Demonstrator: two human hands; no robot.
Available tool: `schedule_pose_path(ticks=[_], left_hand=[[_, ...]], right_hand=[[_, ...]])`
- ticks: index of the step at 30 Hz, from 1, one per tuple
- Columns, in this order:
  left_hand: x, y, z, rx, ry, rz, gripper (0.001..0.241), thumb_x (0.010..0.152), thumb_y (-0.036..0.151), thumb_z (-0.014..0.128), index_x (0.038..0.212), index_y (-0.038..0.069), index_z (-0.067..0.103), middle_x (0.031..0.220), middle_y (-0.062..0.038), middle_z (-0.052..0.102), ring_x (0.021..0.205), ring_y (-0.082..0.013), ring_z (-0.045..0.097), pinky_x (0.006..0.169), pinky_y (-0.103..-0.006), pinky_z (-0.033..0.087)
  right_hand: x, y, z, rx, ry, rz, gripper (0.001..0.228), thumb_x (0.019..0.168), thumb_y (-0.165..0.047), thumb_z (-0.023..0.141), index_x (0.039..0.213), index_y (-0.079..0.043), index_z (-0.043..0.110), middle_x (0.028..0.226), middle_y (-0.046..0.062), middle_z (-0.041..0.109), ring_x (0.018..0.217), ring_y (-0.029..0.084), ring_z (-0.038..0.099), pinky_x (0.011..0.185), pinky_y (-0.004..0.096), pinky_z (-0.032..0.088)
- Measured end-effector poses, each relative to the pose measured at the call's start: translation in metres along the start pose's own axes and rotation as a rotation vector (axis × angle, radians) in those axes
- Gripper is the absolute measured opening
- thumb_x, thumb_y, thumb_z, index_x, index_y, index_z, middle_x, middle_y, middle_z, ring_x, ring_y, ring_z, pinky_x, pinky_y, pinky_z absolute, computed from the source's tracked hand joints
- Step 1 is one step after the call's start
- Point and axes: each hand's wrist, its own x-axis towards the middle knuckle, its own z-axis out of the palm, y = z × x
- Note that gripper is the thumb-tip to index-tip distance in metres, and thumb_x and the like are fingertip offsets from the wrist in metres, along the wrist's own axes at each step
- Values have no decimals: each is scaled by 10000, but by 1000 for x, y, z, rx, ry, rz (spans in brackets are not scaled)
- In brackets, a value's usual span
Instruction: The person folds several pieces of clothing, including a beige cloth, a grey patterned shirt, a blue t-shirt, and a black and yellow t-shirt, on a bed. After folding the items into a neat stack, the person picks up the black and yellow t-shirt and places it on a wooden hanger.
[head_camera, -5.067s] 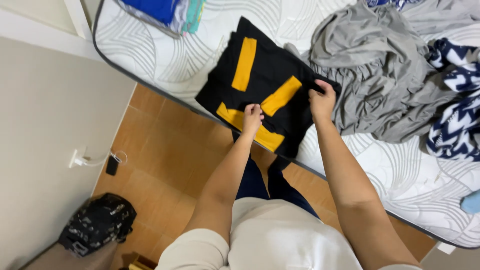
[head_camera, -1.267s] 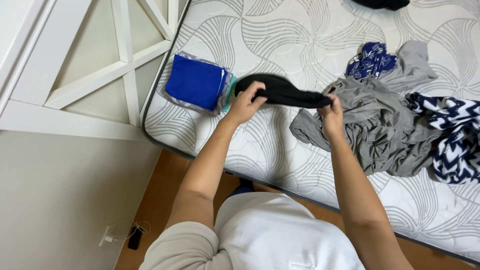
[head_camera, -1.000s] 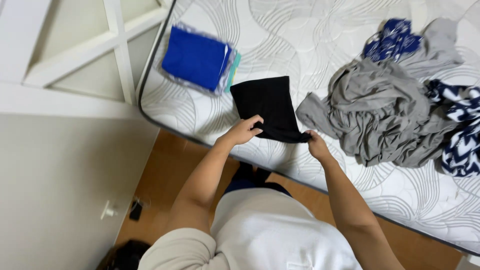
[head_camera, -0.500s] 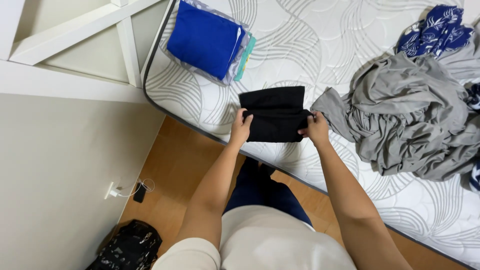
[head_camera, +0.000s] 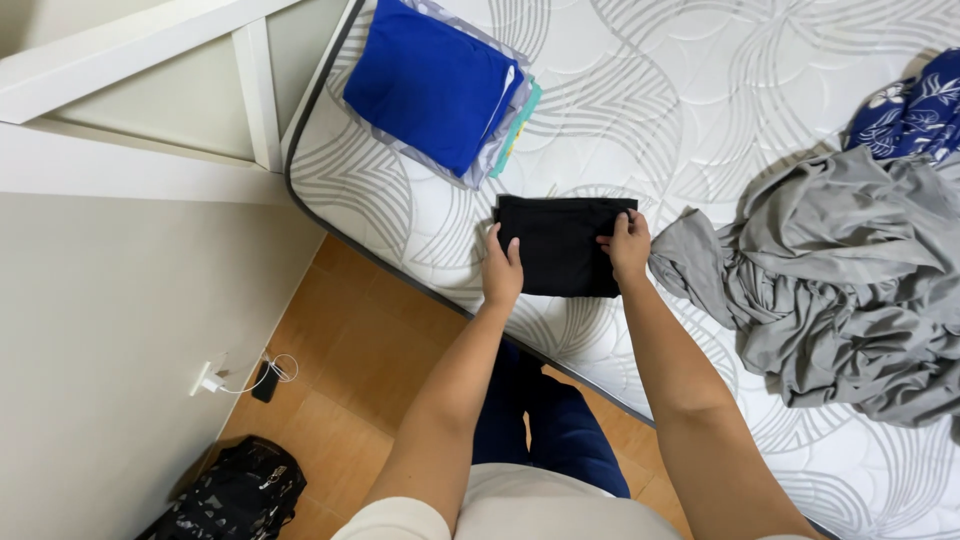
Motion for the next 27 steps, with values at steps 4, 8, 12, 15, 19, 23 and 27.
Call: schedule_pose_path(ticks=[4,8,12,15,19,23,27], left_hand=[[-6,13,-15,55,-69,-85,516,1078,286,463,1563,148,357,861,-250,724,762,-432,702,713,-501,546],[-18,18,-23,166,-69,22,485,1073,255,468,1538,153,376,755,-216,705,657,-398,693,609,-482,541],[-27,50,-43,230,-202,-105,461,1103,245,434,1564,238,411,924,-226,732,850,-392,710,766,-481,544],[-26,8,-17,366,259,299,467,987,137,550,1449,132,484,1405,-303,528,1261,-447,513,1007,-533,413],[-26,30,-7,318,13,291,510,983,68,532,1485,137,480,1605,-185,326,1495,-384,297,1211,-546,234],[-5,27,21,441,-186,473,581,991,84,526,1560,159,436,1719,-97,218,1598,-329,189,1286,-518,192],[17,21,33,467,-286,431,551,1023,261,546,1553,209,407,1670,-104,156,1540,-347,111,1229,-565,114]], right_hand=[[-9,-1,2,30,69,-92,316,1083,-311,526,1313,-103,580,972,71,663,635,156,682,542,274,520],[-13,-1,-2,81,79,-61,350,1074,-307,541,1354,-99,572,979,56,670,628,139,683,549,269,524],[-26,-29,1,44,68,-84,372,1049,-237,548,1400,-114,538,1116,73,677,703,155,682,602,273,530],[-46,-33,9,-218,111,-458,429,993,-81,553,1421,-99,523,1311,143,606,1009,273,645,821,353,539],[-97,-45,36,-510,65,-765,500,941,32,530,1423,-102,537,1488,183,519,1349,366,523,1098,473,448],[-98,-22,49,-791,-130,-734,524,977,-54,478,1488,-162,518,1630,134,402,1528,397,306,1213,647,160],[-69,5,34,-1067,-136,-692,516,1057,-344,434,1561,-239,439,1688,121,244,1549,444,139,1192,712,66]])
